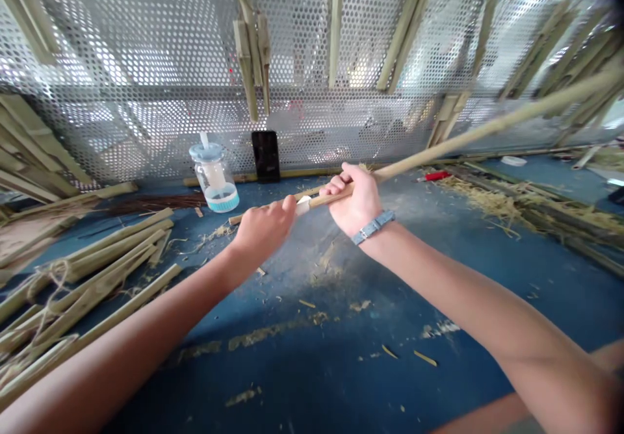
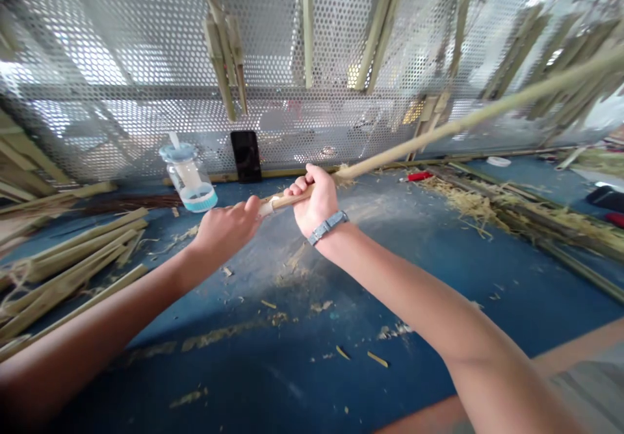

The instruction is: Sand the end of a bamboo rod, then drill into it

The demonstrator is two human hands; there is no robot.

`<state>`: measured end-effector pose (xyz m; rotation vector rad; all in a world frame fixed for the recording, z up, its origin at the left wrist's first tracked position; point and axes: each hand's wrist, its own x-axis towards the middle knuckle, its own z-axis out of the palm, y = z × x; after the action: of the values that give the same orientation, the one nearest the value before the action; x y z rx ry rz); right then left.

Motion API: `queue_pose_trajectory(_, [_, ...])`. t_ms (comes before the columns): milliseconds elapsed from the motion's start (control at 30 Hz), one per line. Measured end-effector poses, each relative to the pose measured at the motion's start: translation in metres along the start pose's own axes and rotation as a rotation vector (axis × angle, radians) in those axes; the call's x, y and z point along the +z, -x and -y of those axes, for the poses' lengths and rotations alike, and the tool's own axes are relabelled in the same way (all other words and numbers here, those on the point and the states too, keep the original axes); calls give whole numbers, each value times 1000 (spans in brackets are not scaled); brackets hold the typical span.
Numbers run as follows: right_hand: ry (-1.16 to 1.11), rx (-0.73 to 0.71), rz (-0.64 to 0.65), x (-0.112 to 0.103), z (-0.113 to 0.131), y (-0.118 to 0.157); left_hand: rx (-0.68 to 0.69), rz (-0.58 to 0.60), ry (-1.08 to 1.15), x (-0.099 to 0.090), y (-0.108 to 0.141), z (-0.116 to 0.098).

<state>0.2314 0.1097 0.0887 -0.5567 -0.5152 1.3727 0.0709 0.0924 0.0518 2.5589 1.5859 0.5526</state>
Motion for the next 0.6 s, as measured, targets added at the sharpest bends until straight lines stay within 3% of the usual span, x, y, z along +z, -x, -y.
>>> queue_pose_trajectory(100, [42, 8, 49, -3, 3, 5, -6, 5, -15, 1, 4, -6])
queue_pose_trajectory(267, [187, 110, 393, -5, 39, 8, 131, 160, 154, -1, 19, -31])
queue_pose_trajectory(333, [200, 118, 451, -3, 42, 9, 171, 188, 205, -1, 20, -32])
queue_pose_trajectory(400, [158, 56, 369, 2, 31, 12, 133, 151, 198, 1, 16, -26])
queue_pose_trajectory(533, [17, 4, 86, 6, -1, 19, 9, 42, 119, 5, 7, -9])
queue_pose_trajectory(600, [-6, 38, 67, 4, -7, 20, -1, 38, 122, 9, 6, -8])
